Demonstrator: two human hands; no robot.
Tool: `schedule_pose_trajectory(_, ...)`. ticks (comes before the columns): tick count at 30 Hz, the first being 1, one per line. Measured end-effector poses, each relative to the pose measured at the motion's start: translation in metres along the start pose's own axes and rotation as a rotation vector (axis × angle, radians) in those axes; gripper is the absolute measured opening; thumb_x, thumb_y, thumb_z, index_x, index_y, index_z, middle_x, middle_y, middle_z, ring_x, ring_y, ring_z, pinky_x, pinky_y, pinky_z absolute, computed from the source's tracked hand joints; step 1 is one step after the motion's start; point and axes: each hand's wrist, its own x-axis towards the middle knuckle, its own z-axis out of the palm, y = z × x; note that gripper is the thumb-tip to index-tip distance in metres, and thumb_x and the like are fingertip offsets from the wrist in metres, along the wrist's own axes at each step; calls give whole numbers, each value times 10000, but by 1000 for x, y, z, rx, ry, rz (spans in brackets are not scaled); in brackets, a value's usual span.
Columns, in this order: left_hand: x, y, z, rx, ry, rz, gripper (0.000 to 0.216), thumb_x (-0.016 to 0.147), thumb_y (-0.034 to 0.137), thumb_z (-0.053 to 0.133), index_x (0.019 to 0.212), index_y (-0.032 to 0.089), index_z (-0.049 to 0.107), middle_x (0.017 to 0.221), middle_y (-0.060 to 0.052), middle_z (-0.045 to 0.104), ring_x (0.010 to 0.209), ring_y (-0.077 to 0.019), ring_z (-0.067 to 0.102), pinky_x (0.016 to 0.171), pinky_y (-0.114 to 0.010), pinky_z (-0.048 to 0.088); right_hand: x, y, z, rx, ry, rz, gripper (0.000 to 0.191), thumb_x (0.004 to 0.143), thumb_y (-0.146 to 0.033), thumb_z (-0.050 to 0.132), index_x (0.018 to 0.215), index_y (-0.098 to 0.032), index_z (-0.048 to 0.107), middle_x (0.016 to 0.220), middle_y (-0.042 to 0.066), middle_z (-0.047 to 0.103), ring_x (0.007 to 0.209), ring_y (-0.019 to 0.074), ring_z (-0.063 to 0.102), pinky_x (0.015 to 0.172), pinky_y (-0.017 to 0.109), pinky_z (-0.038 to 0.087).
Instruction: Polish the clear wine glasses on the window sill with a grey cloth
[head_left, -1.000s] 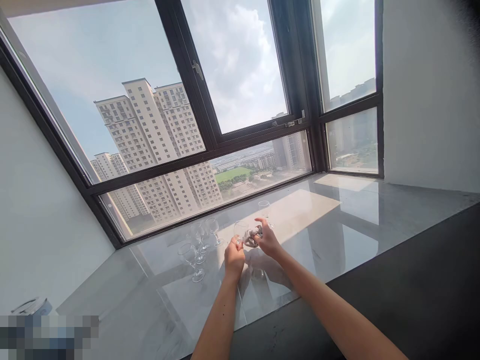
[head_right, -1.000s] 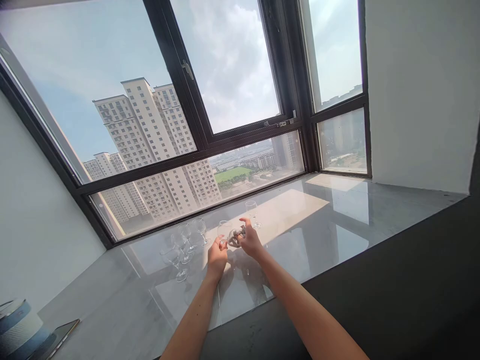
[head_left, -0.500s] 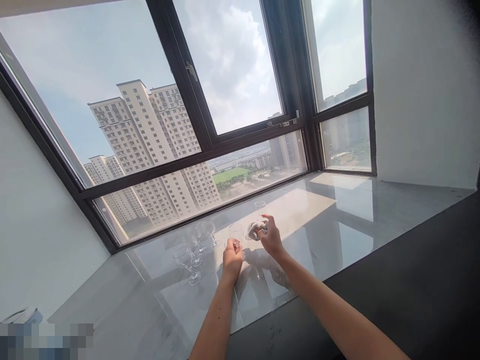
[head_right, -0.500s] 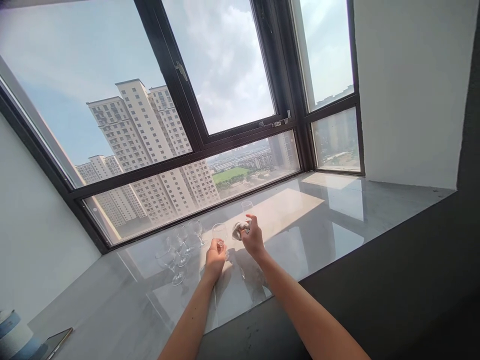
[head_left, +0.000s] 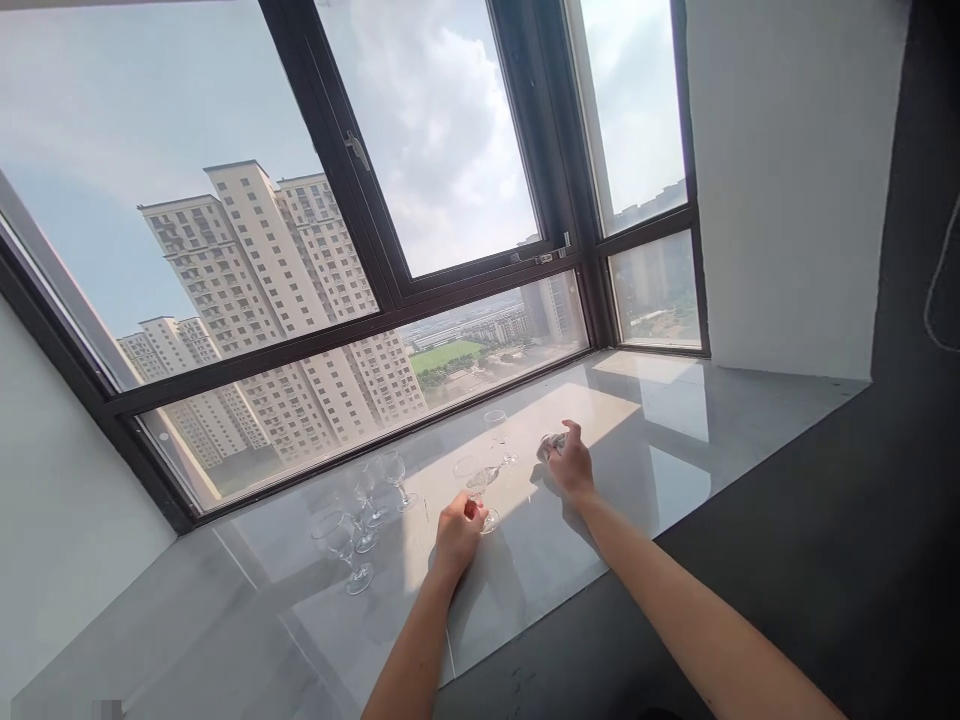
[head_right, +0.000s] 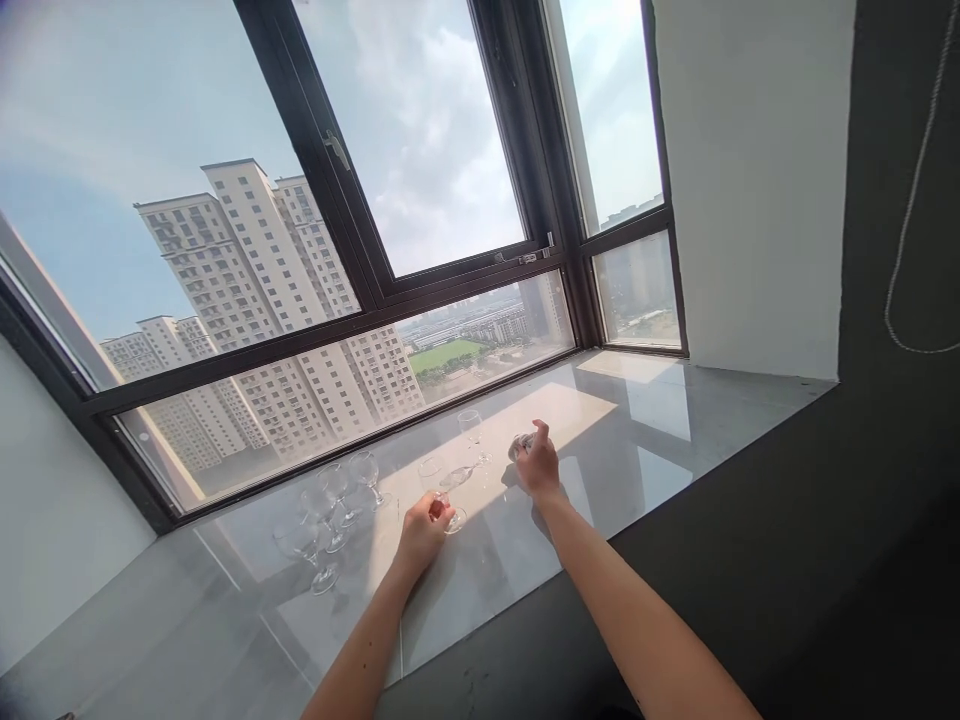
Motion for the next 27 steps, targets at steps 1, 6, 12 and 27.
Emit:
schedule_pose_trajectory(1, 1, 4, 5, 30, -9, 20, 113, 794, 304, 574, 737, 207, 562, 705, 16, 624, 675, -138, 571, 683, -256, 414, -2, -1, 4, -1, -1, -11, 475, 795, -236, 503, 1263, -232, 427, 882, 40, 562, 859, 251, 560, 762, 379, 442)
schedule_pose_trajectory(6, 20, 19, 36, 137, -55, 27, 124, 812, 271, 581, 709, 204, 563, 720, 7, 627, 724, -147, 580, 704, -260, 402, -9, -3, 15, -27, -29, -46, 471, 799, -220, 476, 1269, -236, 446, 855, 23, 554, 836, 220, 551, 770, 351, 445)
schedule_pose_trajectory(12, 54, 33, 70, 254, -53, 62, 85, 854, 294, 595, 834, 225, 639, 900, -35, 689, 962, -201, 596, 848, -297, 405, -8, -3, 12, -89, -21, -35, 492, 818, -194, 492, 1306, -197, 429, 909, 59, 574, 891, 235, 550, 818, 361, 435)
schedule_pose_trajectory(27, 13, 47, 38, 267, 179, 149, 254, 953, 256, 383, 881, 221, 624, 860, -57, 638, 855, -201, 589, 800, -316, 438, -7, -4, 5, -133, -1, -18, 475, 836, -185, 478, 1309, -204, 440, 851, 39, 515, 852, 230, 527, 755, 329, 424)
